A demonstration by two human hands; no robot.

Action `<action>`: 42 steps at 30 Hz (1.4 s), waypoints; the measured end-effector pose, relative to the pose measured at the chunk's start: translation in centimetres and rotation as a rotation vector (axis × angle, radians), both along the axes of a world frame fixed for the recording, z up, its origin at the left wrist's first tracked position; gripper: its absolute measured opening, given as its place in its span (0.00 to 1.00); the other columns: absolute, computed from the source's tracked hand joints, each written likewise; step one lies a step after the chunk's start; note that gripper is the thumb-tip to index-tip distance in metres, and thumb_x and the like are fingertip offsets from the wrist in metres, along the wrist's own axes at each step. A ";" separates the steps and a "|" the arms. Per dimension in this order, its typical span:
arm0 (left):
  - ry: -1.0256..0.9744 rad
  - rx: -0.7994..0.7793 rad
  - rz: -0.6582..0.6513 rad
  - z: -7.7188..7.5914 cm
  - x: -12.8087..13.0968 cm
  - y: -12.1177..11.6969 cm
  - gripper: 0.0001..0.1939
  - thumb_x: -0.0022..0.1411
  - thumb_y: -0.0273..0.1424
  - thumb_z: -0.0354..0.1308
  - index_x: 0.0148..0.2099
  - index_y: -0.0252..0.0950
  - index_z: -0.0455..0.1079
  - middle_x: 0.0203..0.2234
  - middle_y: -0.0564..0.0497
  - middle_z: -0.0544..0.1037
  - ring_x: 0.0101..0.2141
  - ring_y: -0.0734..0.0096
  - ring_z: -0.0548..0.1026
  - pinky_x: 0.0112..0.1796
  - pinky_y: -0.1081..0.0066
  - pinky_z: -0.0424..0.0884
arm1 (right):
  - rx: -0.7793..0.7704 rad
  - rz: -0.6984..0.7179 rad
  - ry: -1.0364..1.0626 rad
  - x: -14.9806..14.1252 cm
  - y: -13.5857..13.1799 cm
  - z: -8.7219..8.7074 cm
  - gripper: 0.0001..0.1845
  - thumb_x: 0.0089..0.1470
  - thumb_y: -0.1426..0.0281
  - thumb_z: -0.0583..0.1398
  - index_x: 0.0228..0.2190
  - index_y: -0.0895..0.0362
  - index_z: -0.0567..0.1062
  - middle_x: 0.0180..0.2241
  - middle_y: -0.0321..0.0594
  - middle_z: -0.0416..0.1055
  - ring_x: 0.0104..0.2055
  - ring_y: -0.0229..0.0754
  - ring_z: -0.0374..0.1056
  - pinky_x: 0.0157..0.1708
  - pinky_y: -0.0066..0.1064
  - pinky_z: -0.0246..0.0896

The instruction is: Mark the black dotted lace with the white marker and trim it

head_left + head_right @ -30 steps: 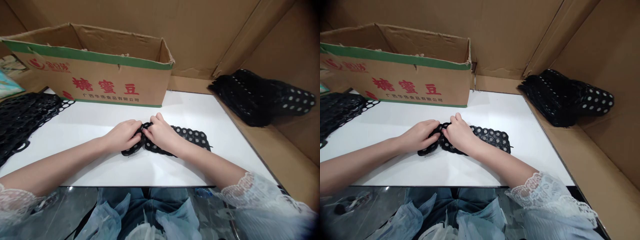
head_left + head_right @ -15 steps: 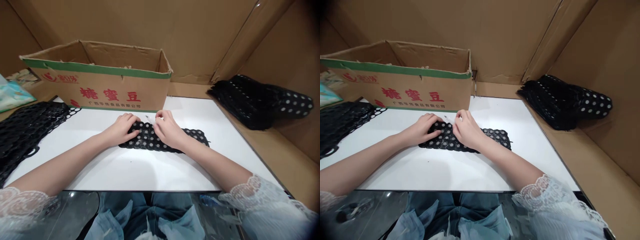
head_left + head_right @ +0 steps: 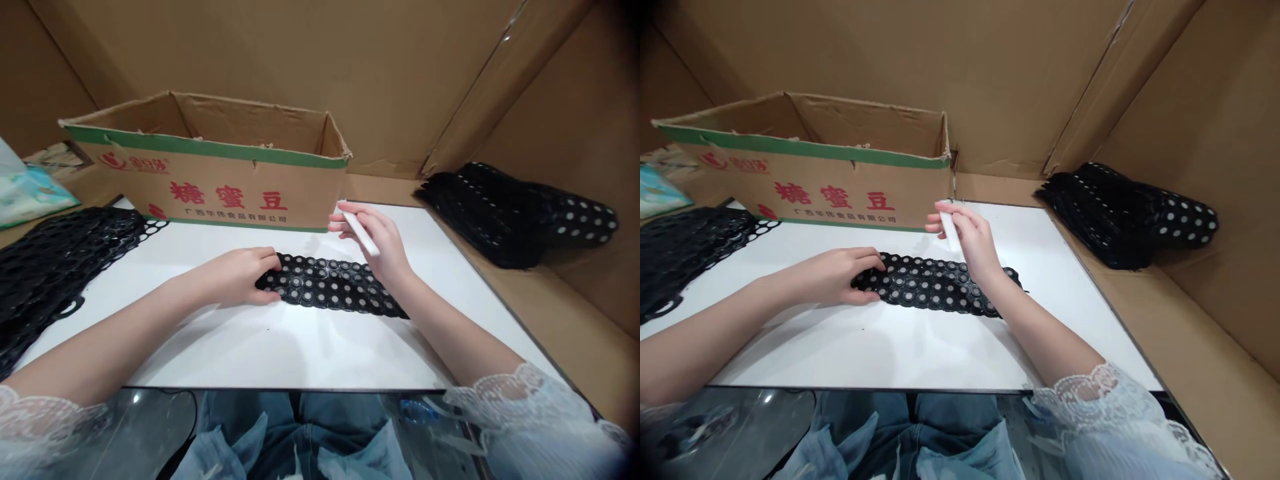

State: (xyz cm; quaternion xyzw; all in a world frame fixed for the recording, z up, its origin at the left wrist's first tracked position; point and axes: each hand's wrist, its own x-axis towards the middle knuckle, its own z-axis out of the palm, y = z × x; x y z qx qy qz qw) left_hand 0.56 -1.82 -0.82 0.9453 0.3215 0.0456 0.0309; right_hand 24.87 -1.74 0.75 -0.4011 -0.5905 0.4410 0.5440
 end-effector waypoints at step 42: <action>-0.088 0.507 -0.182 -3.1 0.1 0.9 0.06 0.56 0.30 0.47 0.27 0.36 0.60 0.20 0.52 0.69 0.22 0.72 0.67 0.26 0.71 0.62 | -0.184 -0.113 -0.318 -6.4 -0.4 -4.6 0.08 0.40 0.72 0.51 0.23 0.54 0.52 0.15 0.26 0.50 0.17 0.32 0.49 0.20 0.25 0.47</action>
